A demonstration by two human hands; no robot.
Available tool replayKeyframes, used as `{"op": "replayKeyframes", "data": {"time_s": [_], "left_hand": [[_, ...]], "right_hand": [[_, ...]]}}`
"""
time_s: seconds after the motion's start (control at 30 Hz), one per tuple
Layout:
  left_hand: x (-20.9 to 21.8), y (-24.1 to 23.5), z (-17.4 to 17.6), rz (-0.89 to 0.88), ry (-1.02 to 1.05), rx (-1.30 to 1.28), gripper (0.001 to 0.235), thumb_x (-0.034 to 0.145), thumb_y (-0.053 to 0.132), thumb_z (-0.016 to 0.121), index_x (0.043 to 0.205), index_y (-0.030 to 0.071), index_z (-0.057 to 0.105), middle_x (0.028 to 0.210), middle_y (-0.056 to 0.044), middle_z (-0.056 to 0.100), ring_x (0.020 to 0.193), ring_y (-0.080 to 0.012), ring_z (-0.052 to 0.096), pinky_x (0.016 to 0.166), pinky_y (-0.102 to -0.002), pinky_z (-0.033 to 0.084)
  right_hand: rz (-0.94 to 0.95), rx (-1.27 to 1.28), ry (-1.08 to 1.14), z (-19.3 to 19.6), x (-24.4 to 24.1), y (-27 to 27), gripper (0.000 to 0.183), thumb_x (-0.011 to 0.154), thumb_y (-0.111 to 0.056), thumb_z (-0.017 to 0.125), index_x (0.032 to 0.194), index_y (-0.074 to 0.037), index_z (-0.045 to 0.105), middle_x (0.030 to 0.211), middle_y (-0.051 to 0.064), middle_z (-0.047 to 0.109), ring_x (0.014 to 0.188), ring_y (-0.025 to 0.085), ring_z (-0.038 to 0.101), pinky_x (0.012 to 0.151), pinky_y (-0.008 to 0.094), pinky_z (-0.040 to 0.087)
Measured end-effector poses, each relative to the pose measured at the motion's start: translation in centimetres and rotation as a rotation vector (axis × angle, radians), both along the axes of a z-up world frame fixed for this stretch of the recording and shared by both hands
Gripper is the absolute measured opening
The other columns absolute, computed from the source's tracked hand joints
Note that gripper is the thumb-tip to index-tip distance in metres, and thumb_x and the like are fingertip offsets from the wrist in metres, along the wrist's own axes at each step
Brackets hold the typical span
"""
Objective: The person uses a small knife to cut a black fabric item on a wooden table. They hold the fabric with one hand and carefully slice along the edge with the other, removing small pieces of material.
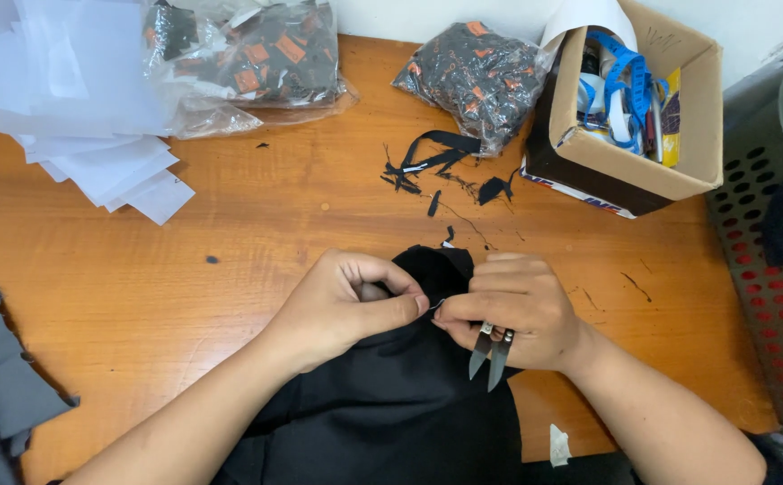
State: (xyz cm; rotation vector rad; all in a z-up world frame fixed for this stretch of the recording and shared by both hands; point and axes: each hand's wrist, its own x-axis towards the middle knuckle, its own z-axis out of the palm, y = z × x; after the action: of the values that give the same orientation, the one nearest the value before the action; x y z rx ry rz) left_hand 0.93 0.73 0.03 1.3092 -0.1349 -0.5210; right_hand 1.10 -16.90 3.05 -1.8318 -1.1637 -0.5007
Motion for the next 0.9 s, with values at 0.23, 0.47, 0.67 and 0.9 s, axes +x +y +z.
{"op": "replayKeyframes", "data": {"time_s": [0.23,0.47,0.67,0.9], "left_hand": [[-0.4,-0.5,1.1,0.025,-0.471,0.042,0.018,0.057,0.001,0.07,0.074,0.005,0.067,0.076,-0.008,0.06,0.051,-0.0086,0.057,0.041,-0.016,0.047],[-0.7,-0.7,1.0,0.094,-0.625,0.105,0.013,0.059,0.003,0.069,0.072,0.005,0.068,0.068,-0.008,0.063,0.05,-0.0109,0.057,0.039,-0.018,0.045],[-1.0,0.0,2.8,0.105,-0.943,0.388,0.016,0.065,0.011,0.063,0.081,0.012,0.061,0.087,-0.004,0.057,0.056,-0.0129,0.056,0.04,-0.023,0.041],[-1.0,0.4,3.0,0.05,-1.044,0.635,0.013,0.067,0.021,0.062,0.078,0.015,0.061,0.086,0.003,0.05,0.047,-0.0145,0.046,0.035,-0.028,0.034]], "right_hand": [[-0.075,0.033,-0.126,0.2,-0.1,0.2,0.019,0.065,0.007,0.058,0.052,-0.007,0.061,0.036,-0.002,0.036,0.027,0.012,0.034,0.031,0.021,0.028],[-0.176,0.127,-0.404,0.3,0.0,1.1,0.035,0.078,-0.009,0.046,0.045,-0.012,0.055,0.037,-0.005,0.03,0.029,0.009,0.028,0.031,0.02,0.022],[-0.123,-0.092,-0.214,0.1,-0.4,-0.5,0.014,0.074,-0.002,0.055,0.06,-0.007,0.055,0.045,-0.001,0.04,0.033,0.012,0.035,0.036,0.023,0.026],[-0.178,-0.308,0.104,-1.1,-0.3,-1.5,0.008,0.074,-0.009,0.06,0.07,-0.011,0.054,0.049,-0.004,0.04,0.04,0.011,0.037,0.043,0.024,0.031]]}}
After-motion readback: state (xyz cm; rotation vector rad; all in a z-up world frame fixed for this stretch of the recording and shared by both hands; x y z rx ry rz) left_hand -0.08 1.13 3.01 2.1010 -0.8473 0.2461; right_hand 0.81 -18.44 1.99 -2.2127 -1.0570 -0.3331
